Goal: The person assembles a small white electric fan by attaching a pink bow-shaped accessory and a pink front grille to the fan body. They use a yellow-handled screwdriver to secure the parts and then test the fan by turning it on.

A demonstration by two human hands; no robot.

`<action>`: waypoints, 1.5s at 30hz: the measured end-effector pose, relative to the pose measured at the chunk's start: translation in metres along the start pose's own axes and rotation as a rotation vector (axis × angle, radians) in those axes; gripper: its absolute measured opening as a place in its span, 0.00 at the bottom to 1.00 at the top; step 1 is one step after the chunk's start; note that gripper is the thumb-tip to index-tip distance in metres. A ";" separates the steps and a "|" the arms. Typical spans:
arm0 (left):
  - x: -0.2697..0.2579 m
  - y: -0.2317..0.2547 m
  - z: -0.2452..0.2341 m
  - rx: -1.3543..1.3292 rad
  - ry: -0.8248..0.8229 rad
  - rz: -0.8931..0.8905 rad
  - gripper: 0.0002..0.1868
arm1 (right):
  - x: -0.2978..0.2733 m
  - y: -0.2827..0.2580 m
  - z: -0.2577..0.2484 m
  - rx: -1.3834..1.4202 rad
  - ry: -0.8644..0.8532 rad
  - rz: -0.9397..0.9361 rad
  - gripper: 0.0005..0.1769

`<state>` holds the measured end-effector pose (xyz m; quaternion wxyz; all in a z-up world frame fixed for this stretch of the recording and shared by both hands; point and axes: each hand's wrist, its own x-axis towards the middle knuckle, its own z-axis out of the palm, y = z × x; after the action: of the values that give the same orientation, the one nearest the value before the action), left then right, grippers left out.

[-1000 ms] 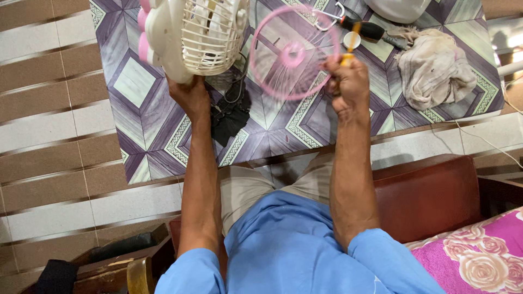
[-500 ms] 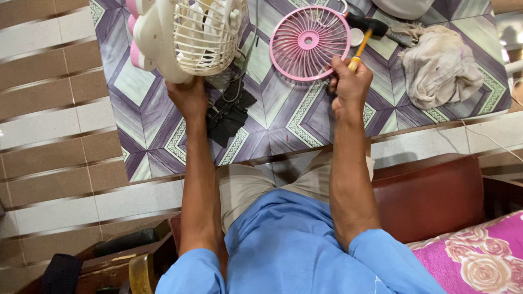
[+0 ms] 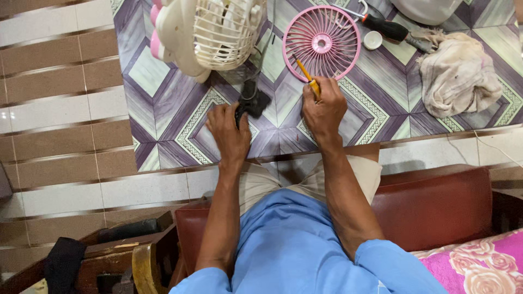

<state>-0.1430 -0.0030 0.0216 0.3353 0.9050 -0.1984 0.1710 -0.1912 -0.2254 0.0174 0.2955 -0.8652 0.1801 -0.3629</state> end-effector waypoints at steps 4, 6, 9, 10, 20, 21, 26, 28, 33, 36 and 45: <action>0.002 0.001 0.007 -0.421 0.113 -0.446 0.10 | 0.003 -0.006 0.004 0.001 -0.013 0.066 0.09; 0.000 0.009 0.010 -0.638 0.204 -0.519 0.13 | 0.004 -0.004 0.003 0.006 0.014 0.114 0.09; -0.010 0.031 0.015 -0.753 0.168 -0.500 0.15 | 0.005 -0.001 0.007 0.007 0.060 0.168 0.09; -0.018 0.045 0.019 -0.781 0.037 -0.629 0.15 | 0.004 0.000 0.008 0.001 0.070 0.185 0.09; 0.014 0.118 0.078 -0.454 -0.112 0.020 0.22 | 0.015 0.044 -0.016 -0.049 0.202 0.293 0.16; 0.015 0.120 0.079 -0.428 -0.099 0.028 0.25 | 0.017 0.047 -0.020 -0.119 0.199 0.252 0.20; 0.036 0.117 0.095 -0.329 -0.008 -0.055 0.25 | 0.021 0.039 -0.023 -0.334 0.249 0.041 0.22; 0.052 0.108 0.107 -0.280 0.023 -0.109 0.27 | 0.023 0.031 -0.016 -0.316 0.138 0.050 0.23; 0.091 0.091 0.143 -0.330 -0.013 -0.265 0.31 | 0.031 0.023 -0.006 -0.309 -0.047 0.037 0.22; 0.105 0.083 0.155 -0.399 0.046 -0.317 0.32 | 0.030 0.023 -0.009 -0.245 -0.032 -0.001 0.21; 0.113 0.080 0.140 -0.957 -0.067 -0.463 0.13 | 0.027 0.031 -0.014 0.039 0.027 0.086 0.21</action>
<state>-0.0592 -0.1806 0.0144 0.7330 0.6760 -0.0599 -0.0463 -0.1859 -0.2686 0.0192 0.3250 -0.8458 0.2139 -0.3649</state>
